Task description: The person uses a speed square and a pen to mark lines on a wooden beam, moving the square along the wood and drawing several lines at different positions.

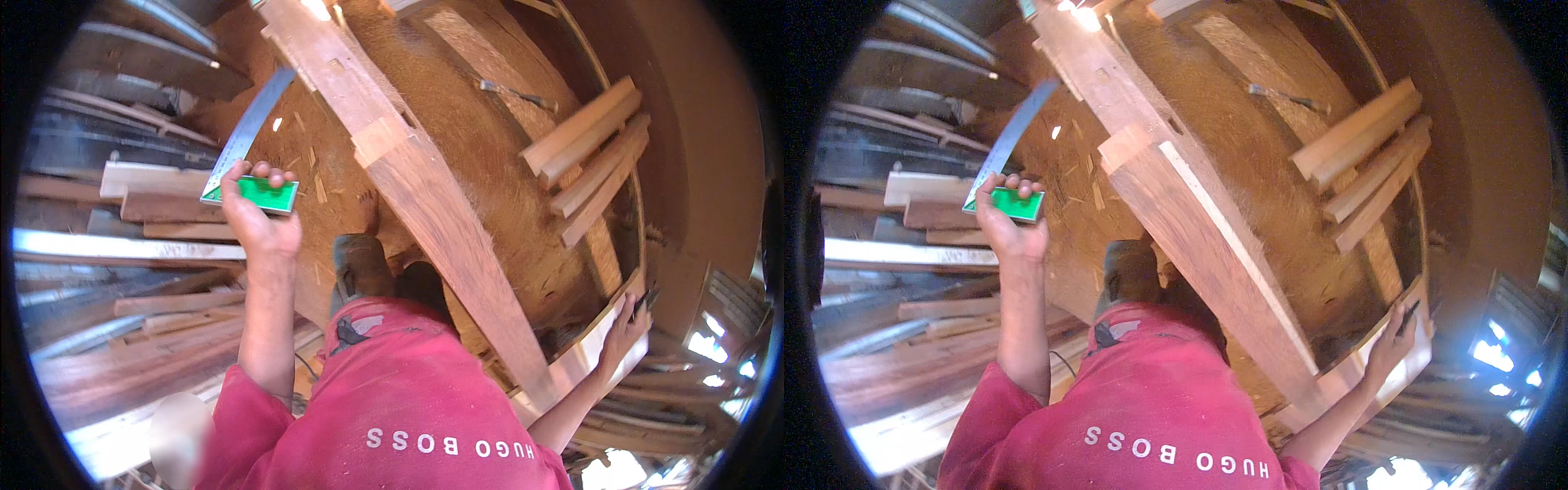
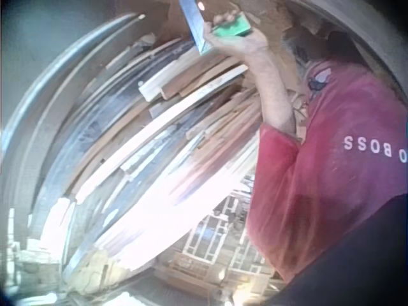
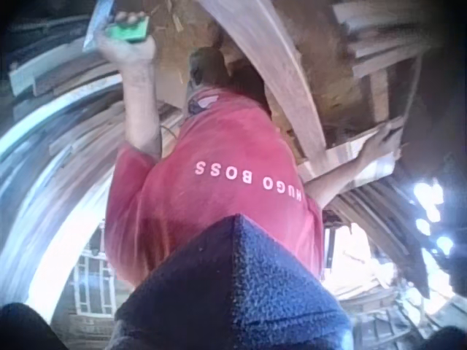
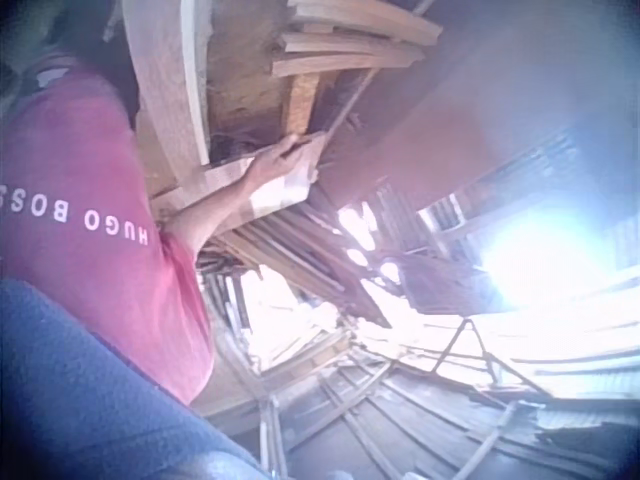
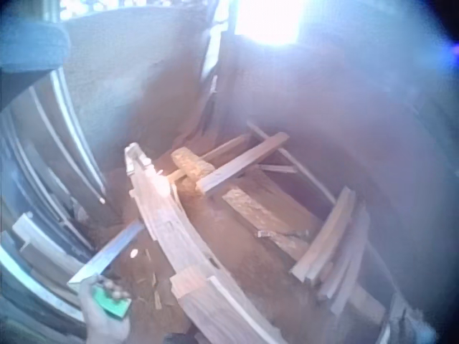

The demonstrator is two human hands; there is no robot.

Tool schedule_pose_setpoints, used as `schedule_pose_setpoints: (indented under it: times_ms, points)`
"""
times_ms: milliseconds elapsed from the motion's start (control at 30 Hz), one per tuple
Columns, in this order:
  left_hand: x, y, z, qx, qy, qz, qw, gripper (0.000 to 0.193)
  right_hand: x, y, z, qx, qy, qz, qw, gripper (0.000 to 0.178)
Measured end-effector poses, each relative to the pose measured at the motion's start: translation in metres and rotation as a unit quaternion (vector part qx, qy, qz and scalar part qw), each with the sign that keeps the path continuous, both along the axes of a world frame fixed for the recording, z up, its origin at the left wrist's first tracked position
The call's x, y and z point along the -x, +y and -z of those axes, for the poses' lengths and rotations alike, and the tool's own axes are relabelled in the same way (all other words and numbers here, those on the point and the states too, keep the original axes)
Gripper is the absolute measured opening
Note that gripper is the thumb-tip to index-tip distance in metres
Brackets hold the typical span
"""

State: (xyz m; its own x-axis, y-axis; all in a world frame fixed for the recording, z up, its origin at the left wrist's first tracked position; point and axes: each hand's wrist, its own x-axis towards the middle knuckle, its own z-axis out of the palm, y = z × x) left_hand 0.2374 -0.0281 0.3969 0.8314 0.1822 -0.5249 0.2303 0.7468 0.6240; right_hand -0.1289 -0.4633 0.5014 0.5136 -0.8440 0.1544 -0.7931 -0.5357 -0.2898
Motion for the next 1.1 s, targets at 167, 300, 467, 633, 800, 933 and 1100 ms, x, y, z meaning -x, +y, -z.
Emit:
schedule_pose_setpoints:
  times_ms: [167,300,467,633,800,933,1100]
  points:
    - [-0.004,-0.003,0.019,-0.046,-0.008,0.099,0.994,0.014,0.192,0.045,-0.001,-0.033,0.126,0.243,0.961,0.045]
    - [0.026,-0.048,0.032,-0.309,-0.091,0.164,0.932,0.026,0.319,0.089,0.052,-0.083,0.039,0.302,0.949,0.048]
    - [0.053,-0.072,0.054,-0.434,-0.272,0.277,0.813,0.030,0.335,0.140,0.095,-0.128,-0.124,0.353,0.919,0.055]
    - [0.027,-0.056,0.073,-0.393,-0.298,0.270,0.827,0.023,0.308,0.163,0.114,-0.077,-0.262,0.355,0.894,0.047]
    - [0.034,-0.063,0.073,-0.415,-0.258,0.299,0.820,0.025,0.312,0.173,0.121,0.033,-0.293,0.345,0.891,0.040]
    - [0.040,-0.066,0.060,-0.374,-0.264,0.281,0.844,0.028,0.267,0.179,0.066,0.058,-0.466,0.335,0.817,0.035]
    - [0.027,-0.067,0.079,-0.368,-0.268,0.276,0.846,0.032,0.169,0.188,0.038,-0.254,-0.569,0.080,0.778,0.039]
